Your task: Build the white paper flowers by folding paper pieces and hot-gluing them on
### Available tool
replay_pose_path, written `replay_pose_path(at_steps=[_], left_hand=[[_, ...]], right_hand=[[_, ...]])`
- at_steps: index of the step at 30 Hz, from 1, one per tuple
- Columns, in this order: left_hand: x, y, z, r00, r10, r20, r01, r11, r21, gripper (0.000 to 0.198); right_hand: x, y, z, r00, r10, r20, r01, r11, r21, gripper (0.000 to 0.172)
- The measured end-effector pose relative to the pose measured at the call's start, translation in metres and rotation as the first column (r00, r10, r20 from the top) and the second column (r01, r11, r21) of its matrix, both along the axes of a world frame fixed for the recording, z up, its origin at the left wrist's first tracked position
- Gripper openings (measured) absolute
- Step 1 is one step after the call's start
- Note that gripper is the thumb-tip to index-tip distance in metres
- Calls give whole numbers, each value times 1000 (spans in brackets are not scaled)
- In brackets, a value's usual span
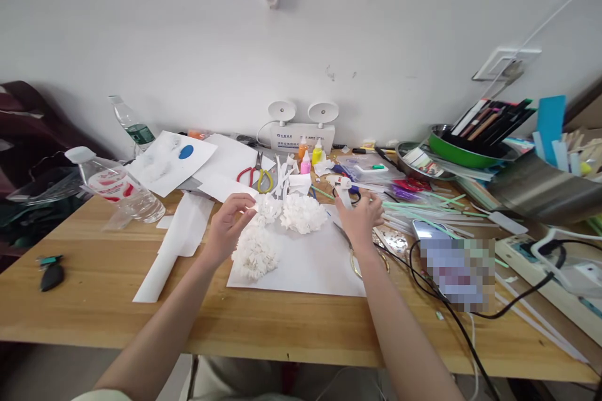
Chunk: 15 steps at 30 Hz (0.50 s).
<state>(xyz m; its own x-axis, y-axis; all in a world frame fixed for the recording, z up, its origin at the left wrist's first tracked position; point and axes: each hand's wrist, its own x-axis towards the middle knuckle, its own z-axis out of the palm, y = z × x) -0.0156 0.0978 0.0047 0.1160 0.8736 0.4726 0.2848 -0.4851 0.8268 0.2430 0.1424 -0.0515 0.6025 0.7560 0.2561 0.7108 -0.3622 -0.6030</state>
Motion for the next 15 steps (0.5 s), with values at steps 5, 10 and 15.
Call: replay_pose_path(at_steps=[5,10,15], left_hand=[[-28,-20,2,923,-59,-380,82,996,44,11],[-48,-39,-6,730,-117,-674,140,990,-20,14],[-53,-46,-12,550,-104,-828,150,988,-25,19]], right_hand=[[-13,-34,-5,993,92,-67,-79,981,175,55],[-21,-45,-14,984,165,-74,-138,949,284,44],[-16,-48,-18,964,266,-26,-230,874,428,35]])
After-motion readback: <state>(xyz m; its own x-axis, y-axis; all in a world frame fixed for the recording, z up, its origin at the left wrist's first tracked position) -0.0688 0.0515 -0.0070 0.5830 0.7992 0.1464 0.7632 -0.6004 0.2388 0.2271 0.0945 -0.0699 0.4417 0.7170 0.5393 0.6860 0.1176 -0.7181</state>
